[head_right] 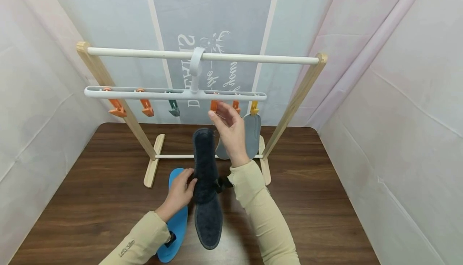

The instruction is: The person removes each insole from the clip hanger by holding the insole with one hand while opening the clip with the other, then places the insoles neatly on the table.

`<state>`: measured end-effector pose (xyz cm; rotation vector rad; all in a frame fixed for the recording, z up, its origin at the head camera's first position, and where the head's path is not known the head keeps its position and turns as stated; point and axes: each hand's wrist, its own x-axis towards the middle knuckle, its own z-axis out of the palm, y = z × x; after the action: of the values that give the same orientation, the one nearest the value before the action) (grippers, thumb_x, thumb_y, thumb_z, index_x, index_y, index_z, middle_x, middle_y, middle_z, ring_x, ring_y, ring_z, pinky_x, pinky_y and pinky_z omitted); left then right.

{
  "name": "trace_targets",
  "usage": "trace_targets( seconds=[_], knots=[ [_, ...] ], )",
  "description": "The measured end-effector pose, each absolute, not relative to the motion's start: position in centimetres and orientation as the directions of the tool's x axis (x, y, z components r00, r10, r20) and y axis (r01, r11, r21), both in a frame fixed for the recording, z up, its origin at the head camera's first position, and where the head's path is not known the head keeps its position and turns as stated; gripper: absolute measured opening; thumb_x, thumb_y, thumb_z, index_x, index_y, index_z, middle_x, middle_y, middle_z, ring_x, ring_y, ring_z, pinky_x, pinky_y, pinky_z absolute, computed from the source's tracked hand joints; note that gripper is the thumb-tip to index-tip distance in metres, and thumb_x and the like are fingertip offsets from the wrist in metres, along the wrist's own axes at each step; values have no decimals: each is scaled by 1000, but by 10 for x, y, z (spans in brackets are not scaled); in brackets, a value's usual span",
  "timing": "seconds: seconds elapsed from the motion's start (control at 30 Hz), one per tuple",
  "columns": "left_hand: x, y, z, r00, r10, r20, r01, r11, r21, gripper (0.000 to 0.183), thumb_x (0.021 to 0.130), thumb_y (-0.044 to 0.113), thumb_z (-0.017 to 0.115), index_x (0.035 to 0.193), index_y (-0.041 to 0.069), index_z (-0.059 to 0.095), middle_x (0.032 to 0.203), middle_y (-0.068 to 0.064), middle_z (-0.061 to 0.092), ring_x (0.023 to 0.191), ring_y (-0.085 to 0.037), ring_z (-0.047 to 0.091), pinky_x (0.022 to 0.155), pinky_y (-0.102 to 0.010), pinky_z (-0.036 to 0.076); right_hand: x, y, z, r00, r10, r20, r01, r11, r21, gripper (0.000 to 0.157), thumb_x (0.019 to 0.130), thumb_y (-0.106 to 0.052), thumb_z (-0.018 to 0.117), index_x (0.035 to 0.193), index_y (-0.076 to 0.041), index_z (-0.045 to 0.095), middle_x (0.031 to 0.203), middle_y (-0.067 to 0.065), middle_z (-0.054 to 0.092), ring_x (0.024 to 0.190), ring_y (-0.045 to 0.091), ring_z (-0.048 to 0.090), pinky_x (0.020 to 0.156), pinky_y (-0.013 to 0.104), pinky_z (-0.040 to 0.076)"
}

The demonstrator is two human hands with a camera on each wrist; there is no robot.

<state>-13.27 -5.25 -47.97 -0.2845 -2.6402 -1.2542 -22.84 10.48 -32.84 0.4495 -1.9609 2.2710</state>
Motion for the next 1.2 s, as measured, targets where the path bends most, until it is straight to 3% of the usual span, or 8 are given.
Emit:
trace_targets(
  seconds=[0.63, 1.2],
  knots=[
    [-124, -59, -476, -966, 91, 241, 244, 621, 745, 24, 94, -4, 53, 119, -8, 55, 95, -14, 55, 69, -13, 44, 60, -27, 41, -227, 106, -327, -958, -147, 247, -216, -198, -956, 43, 94, -12, 62, 135, -5, 52, 130, 11, 55, 115, 15, 56, 103, 33, 43],
    [-118, -61, -478, -964, 92, 248, 252, 607, 754, 19, 91, -6, 57, 110, -6, 57, 83, -7, 50, 68, -12, 43, 58, -26, 39, -229, 110, -338, -963, -150, 222, -189, -210, -959, 44, 92, -9, 63, 135, -3, 52, 127, 10, 57, 110, 13, 58, 100, 26, 45]
  ],
)
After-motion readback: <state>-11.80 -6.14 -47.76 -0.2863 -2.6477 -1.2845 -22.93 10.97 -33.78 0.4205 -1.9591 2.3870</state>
